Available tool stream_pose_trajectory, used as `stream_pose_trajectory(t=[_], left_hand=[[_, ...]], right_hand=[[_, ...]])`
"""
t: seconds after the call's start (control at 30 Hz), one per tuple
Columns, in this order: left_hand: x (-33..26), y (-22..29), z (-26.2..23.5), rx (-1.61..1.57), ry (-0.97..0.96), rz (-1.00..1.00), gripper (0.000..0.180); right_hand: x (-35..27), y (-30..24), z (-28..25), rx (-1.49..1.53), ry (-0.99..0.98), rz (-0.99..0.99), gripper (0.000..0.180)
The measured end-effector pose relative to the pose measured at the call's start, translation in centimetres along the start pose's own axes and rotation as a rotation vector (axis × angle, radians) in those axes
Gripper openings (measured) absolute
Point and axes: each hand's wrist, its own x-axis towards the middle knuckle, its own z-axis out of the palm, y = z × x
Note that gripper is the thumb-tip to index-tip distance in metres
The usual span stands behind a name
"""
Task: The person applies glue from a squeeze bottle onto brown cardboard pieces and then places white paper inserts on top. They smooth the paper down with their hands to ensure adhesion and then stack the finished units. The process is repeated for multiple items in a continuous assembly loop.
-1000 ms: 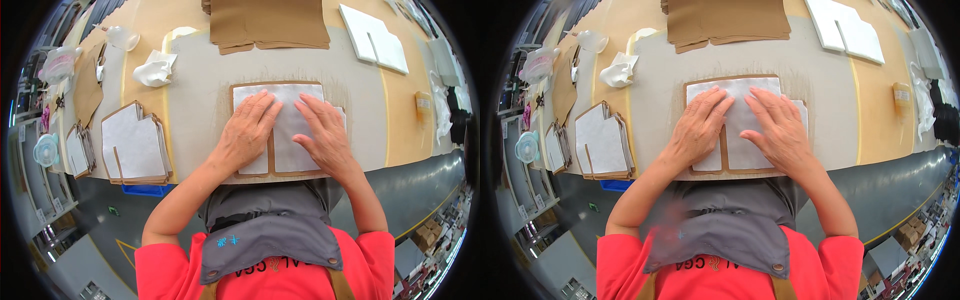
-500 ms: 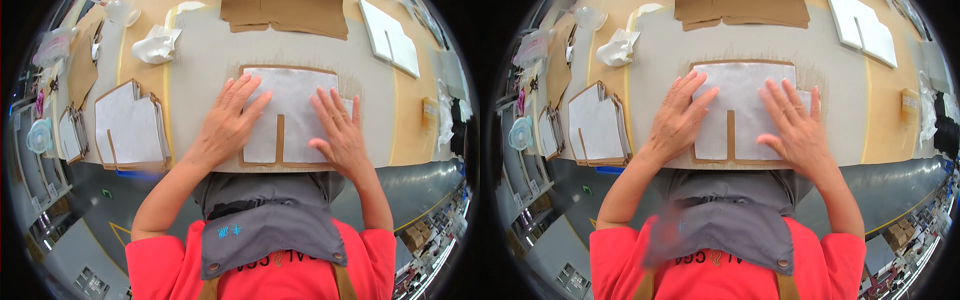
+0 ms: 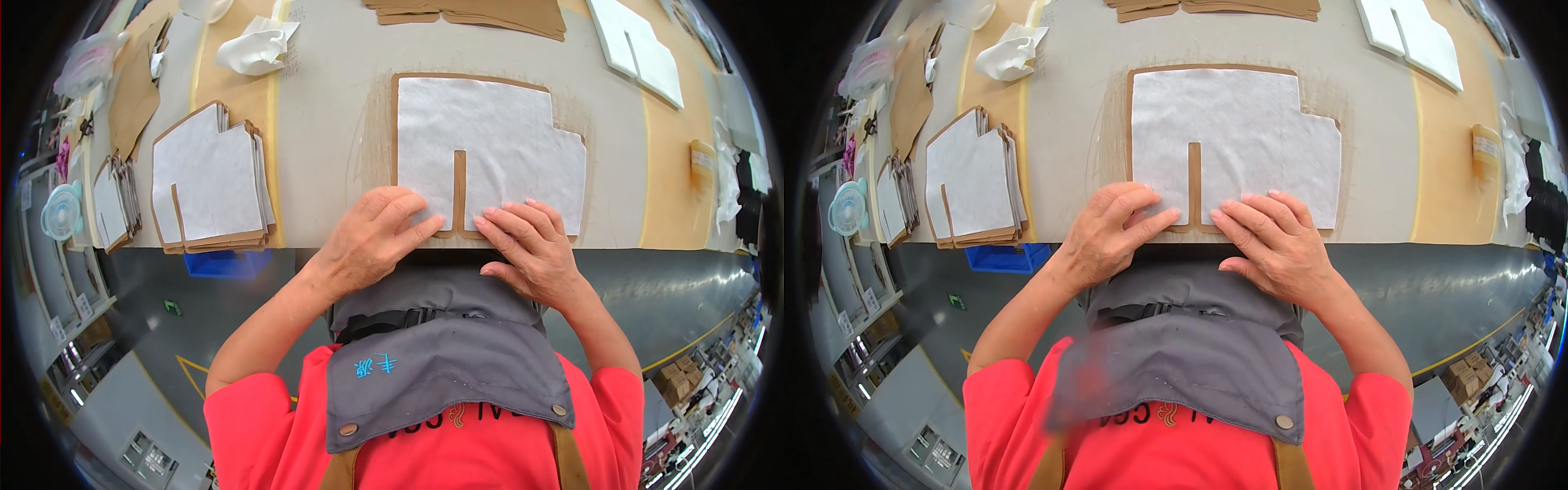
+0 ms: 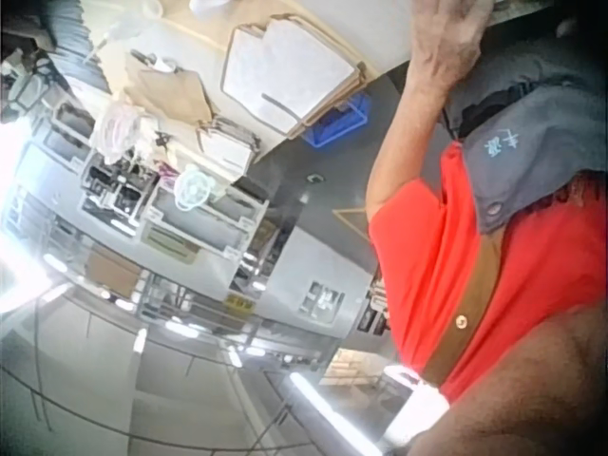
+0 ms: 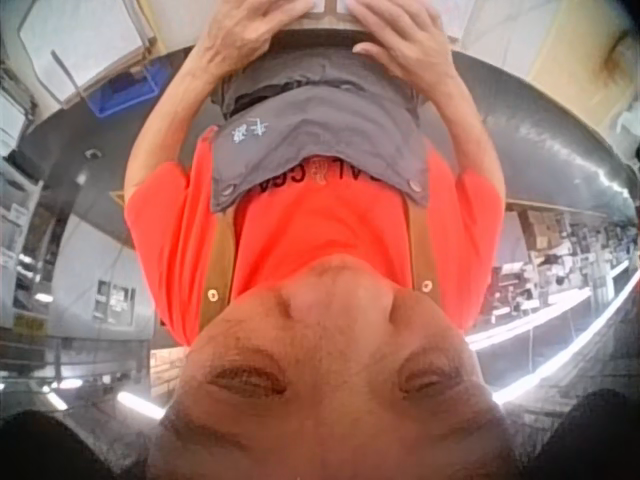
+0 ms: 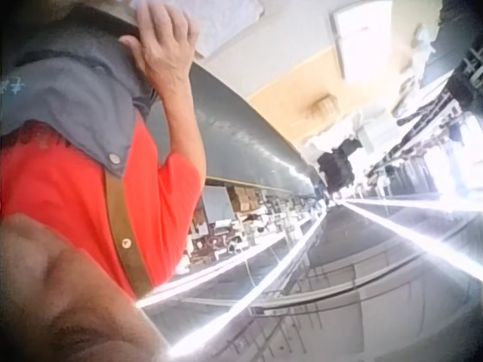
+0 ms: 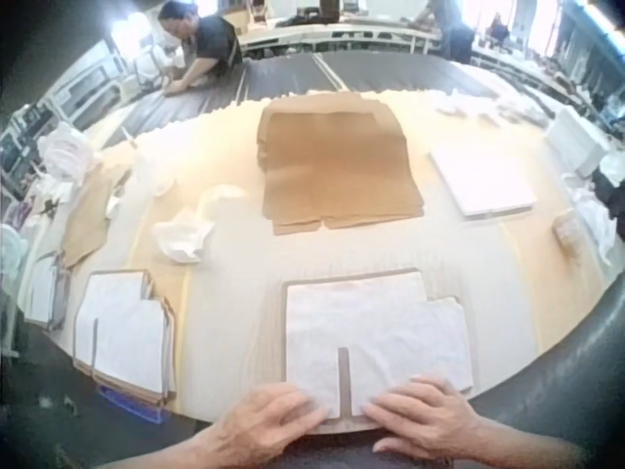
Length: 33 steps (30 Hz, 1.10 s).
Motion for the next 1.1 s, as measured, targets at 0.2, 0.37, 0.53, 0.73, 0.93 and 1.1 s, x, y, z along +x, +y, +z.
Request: stream_pose_trajectory(t=[0.2, 0.37, 0.53, 0.73, 0.93, 1.1], left_hand=[[-0.8, 0.4, -0.4, 0.06, 0.005, 0.008, 0.05], [-1.9, 0.8, -0.5, 0.025, 0.018, 0.028, 0.049], [-2.5, 1.1, -1.4, 0.091, 0.004, -0.078, 0.048], [-3.4, 0.9, -1.6, 0.181, 0.0, -0.095, 0.051], [-3.7, 0.8, -1.7, 0.181, 0.029, -0.082, 0.051], [0.6, 0.8, -1.1, 0.225, 0.06, -0.189, 0.049]], right_hand=[[-0.7, -0.6, -0.2, -0.011, -0.036, -0.003, 0.058], [-0.9, -0.9, -0.8, 0.01, -0.029, -0.018, 0.059], [-0.1, -1.2, -0.7, -0.029, 0.034, 0.05, 0.06], [0.3, -1.8, -0.2, -0.016, 0.035, 0.046, 0.061], [0.1, -1.8, -0.3, -0.04, 0.036, 0.076, 0.062], [3.5, -1.3, -1.0, -0.043, 0.039, 0.191, 0.072]])
